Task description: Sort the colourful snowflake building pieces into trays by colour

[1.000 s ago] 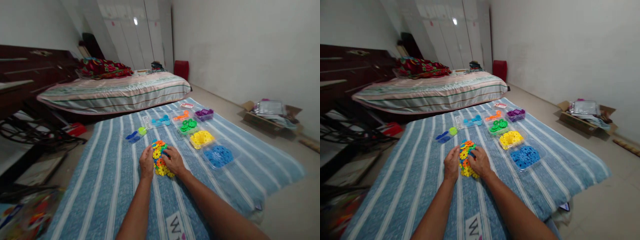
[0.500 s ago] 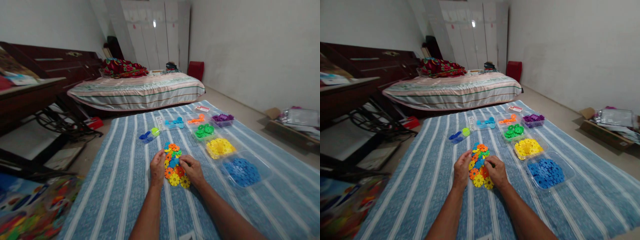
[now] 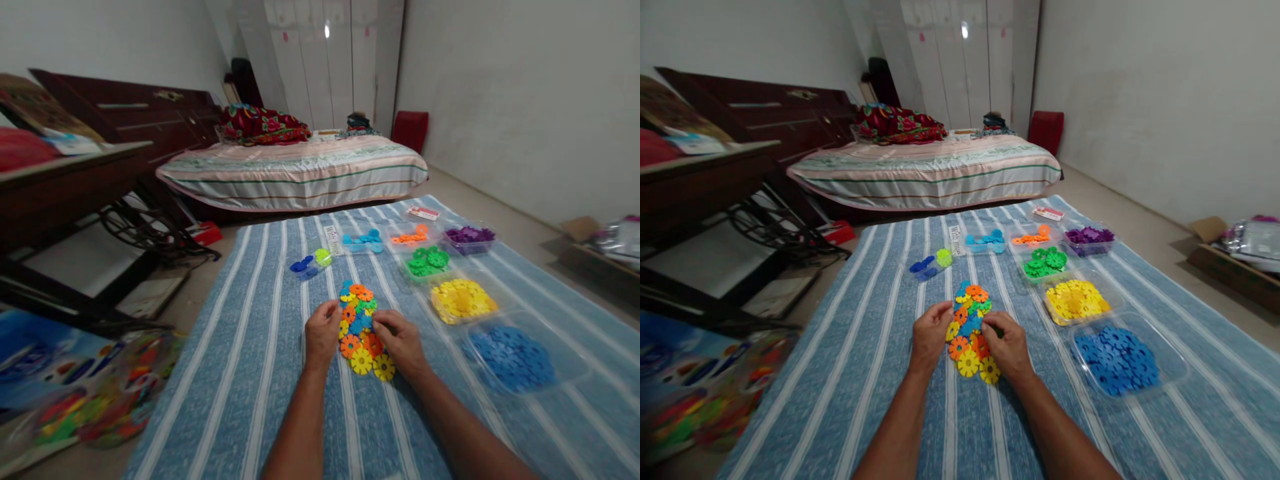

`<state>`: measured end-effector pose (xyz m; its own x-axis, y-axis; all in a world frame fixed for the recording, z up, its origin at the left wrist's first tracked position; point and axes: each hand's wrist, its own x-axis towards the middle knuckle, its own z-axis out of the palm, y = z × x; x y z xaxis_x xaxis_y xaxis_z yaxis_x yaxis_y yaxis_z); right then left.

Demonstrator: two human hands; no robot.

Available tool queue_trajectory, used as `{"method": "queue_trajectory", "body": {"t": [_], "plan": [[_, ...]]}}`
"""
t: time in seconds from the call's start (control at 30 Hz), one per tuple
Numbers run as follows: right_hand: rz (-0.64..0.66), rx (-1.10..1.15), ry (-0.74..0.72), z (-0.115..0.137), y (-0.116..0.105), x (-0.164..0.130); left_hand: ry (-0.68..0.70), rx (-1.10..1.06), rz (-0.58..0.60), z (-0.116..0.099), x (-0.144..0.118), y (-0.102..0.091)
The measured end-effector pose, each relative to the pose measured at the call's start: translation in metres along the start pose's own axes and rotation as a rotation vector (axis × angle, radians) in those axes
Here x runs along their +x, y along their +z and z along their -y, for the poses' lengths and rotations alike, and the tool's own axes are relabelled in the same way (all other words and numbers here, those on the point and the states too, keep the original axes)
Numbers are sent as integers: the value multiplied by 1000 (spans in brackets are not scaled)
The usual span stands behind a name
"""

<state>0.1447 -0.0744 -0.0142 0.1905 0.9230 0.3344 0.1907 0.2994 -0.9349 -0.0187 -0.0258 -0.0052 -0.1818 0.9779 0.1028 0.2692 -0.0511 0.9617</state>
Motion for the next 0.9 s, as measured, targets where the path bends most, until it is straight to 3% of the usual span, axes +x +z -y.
{"method": "queue_trajectory", "body": {"t": [0.17,0.27,0.67,0.9], "plan": [[33,-99,-87,-2,4,-3,216,181,154,-1,-3,-1],[47,-161,-134,-4,6,-5,322,318,164,-2,-5,-1],[70,-147,-104,11,1,-4,309,365,51,0,-4,-1],[16,-171,-56,6,-1,-3,365,435,74,1,-2,-2]]}}
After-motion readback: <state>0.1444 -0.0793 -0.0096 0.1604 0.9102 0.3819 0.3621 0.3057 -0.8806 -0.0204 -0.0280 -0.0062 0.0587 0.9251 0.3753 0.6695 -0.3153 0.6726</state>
